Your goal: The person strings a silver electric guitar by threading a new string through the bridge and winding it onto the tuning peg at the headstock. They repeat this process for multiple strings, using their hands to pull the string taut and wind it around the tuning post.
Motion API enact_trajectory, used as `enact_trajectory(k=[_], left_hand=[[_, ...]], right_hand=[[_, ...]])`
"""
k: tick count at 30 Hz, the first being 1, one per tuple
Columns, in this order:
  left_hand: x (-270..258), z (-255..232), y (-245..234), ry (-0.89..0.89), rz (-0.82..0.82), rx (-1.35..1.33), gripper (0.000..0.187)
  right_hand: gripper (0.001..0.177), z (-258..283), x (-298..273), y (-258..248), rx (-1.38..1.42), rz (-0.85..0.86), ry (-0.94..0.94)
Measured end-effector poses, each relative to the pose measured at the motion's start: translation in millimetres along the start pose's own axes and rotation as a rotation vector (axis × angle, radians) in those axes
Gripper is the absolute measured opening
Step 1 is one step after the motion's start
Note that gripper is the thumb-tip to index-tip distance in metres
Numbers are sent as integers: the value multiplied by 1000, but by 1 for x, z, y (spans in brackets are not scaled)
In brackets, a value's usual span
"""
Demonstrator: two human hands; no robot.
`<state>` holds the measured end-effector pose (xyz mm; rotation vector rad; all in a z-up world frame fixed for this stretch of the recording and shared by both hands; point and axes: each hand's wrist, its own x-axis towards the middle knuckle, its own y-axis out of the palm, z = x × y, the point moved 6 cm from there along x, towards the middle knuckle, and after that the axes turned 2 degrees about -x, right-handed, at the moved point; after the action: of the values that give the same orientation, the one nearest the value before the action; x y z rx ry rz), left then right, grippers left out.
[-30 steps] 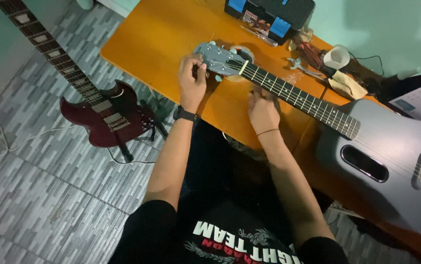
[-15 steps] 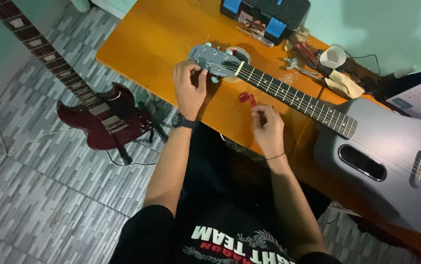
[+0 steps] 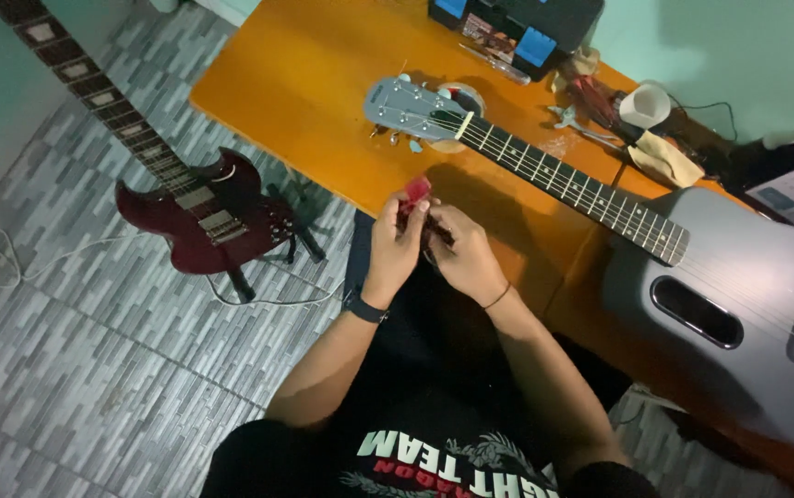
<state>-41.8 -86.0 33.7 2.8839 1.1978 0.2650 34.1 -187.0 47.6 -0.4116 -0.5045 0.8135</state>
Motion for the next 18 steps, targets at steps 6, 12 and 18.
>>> enact_trajectory(k=[6, 12, 18], left_hand=[[20, 41, -21, -90, -133, -62, 14], [38, 16, -19, -130, -49, 233, 17], [54, 54, -16, -128, -41, 446, 25]], right_hand=[[5, -8, 29, -8, -493, -55, -215], [31, 21, 114, -28, -937, -83, -505], [56, -2, 115, -40, -952, 25, -378]])
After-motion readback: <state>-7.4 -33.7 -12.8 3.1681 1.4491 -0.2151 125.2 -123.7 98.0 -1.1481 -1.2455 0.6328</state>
